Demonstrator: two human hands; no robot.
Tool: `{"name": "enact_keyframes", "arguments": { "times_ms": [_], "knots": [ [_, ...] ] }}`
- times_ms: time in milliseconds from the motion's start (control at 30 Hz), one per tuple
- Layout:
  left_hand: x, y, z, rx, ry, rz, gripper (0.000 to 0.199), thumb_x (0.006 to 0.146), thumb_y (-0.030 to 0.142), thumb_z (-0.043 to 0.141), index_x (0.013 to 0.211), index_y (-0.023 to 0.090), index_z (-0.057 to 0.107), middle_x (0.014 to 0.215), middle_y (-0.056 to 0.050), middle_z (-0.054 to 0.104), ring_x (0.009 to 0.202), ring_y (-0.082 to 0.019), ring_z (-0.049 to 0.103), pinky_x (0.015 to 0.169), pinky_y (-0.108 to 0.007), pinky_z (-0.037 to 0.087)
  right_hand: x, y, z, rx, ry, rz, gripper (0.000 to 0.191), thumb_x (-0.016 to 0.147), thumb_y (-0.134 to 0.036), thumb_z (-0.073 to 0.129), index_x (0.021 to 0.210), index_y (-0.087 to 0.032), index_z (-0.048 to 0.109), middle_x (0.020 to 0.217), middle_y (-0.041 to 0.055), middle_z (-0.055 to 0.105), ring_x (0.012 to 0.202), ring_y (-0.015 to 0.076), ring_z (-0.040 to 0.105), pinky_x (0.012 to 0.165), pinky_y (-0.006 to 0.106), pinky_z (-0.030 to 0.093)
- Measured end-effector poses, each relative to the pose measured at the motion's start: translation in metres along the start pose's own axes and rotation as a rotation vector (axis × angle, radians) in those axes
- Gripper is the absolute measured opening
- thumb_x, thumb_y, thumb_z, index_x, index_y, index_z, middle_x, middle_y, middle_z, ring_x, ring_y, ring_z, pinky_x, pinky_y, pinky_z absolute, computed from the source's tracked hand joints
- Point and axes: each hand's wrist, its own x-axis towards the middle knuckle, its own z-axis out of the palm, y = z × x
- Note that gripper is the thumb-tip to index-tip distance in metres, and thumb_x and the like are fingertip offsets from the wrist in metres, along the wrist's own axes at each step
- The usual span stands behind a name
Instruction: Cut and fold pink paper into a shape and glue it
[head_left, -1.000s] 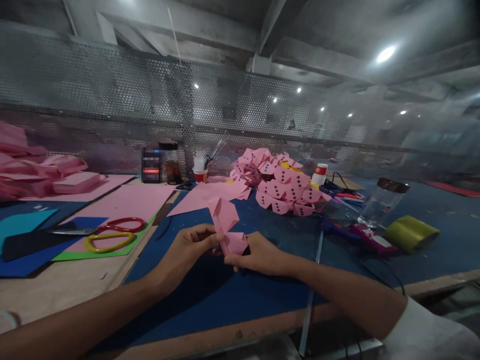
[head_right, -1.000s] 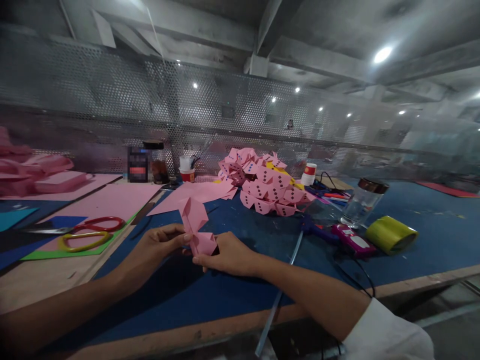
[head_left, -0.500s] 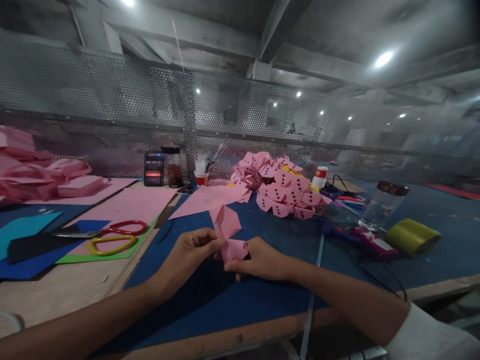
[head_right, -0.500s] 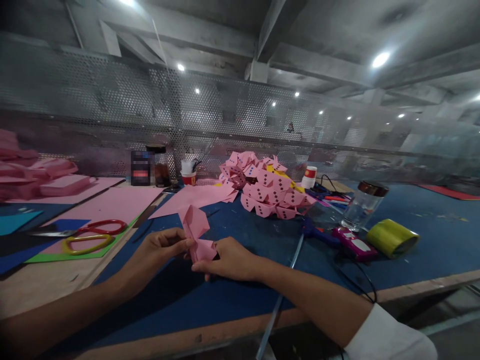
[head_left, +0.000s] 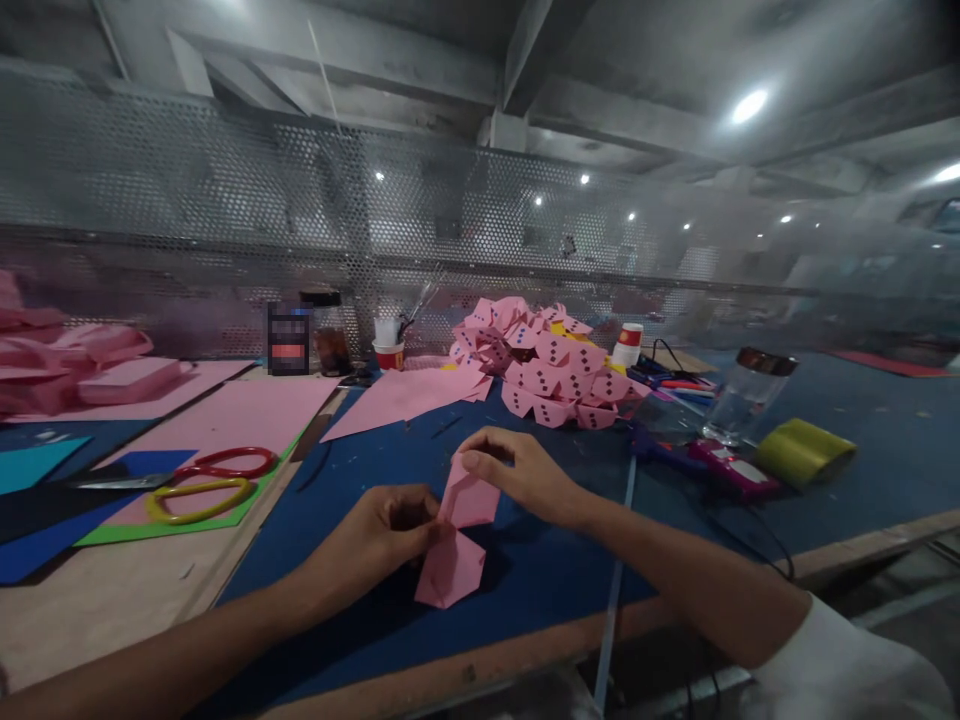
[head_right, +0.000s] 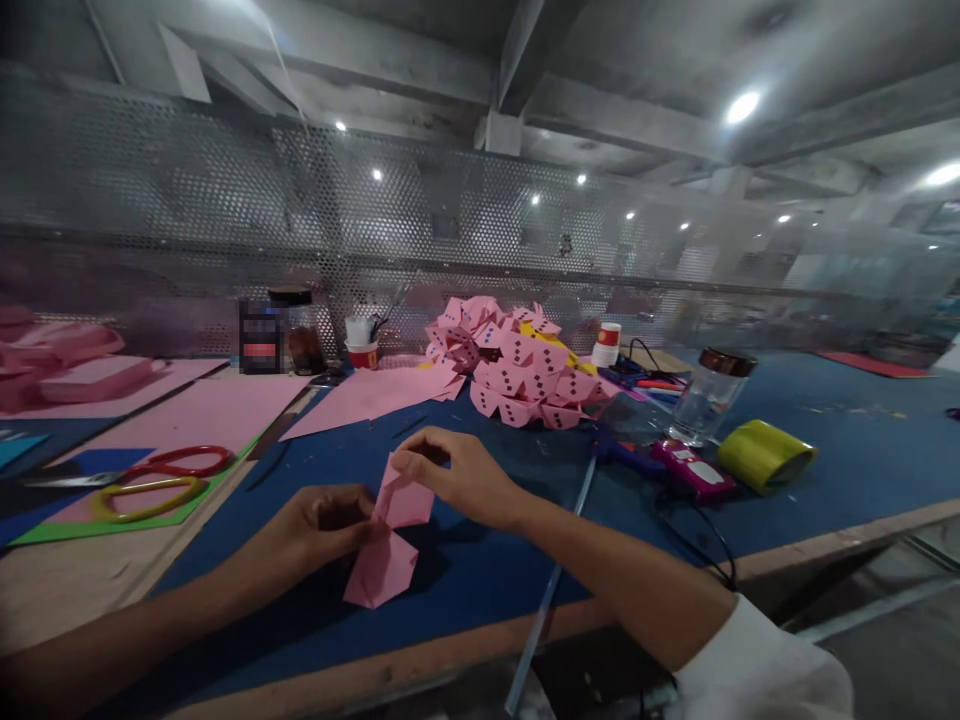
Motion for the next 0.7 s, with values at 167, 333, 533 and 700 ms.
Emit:
{"name": "enact_keyframes", "arguments": {
  "times_ms": [167,333,533,700],
  "knots": [
    [-0.003,-0.003,0.000,0.061,-0.051,0.010,0.026,0.081,0.039,0.071,0.076,0.014,0.066,0.068,0.001,0.063,0.064,-0.013,0.053,0.059,-0.022,0.038,-0.001,-0.001,0.005,-0.050,0.037,-0.019,0.017,0.090,-0.026,0.061,0.078,-0.016,0.065,0.077,-0.0007,0.063,0.074,0.0125,0.056,0.069,0.023,0.042],
    [-0.005,-0.001,0.002,-0.025,-0.114,0.006,0.028,0.079,0.039,0.074,0.074,0.014,0.064,0.066,0.002,0.059,0.063,-0.011,0.049,0.058,-0.021,0.036,-0.001,-0.001,0.005,-0.051,0.047,-0.015,0.017,0.087,-0.024,0.062,0.072,-0.016,0.063,0.072,-0.0017,0.060,0.070,0.0118,0.053,0.066,0.023,0.039],
    [-0.001,-0.002,-0.003,-0.026,-0.090,-0.005,0.032,0.078,0.042,0.076,0.072,0.014,0.062,0.065,0.002,0.059,0.061,-0.010,0.048,0.057,-0.021,0.034,0.002,0.007,0.002,-0.024,0.004,0.005,0.027,0.094,-0.038,0.059,0.079,-0.016,0.064,0.076,-0.0012,0.060,0.072,0.0121,0.052,0.068,0.024,0.038],
    [0.003,-0.002,-0.007,-0.042,-0.066,-0.029,0.033,0.076,0.043,0.077,0.072,0.015,0.061,0.062,0.003,0.058,0.057,-0.010,0.047,0.054,-0.022,0.032,0.003,0.016,0.002,-0.083,0.052,0.016,0.041,0.096,-0.046,0.056,0.068,-0.017,0.054,0.066,-0.0045,0.041,0.063,0.0098,0.038,0.058,0.025,0.028]
  ]
}}
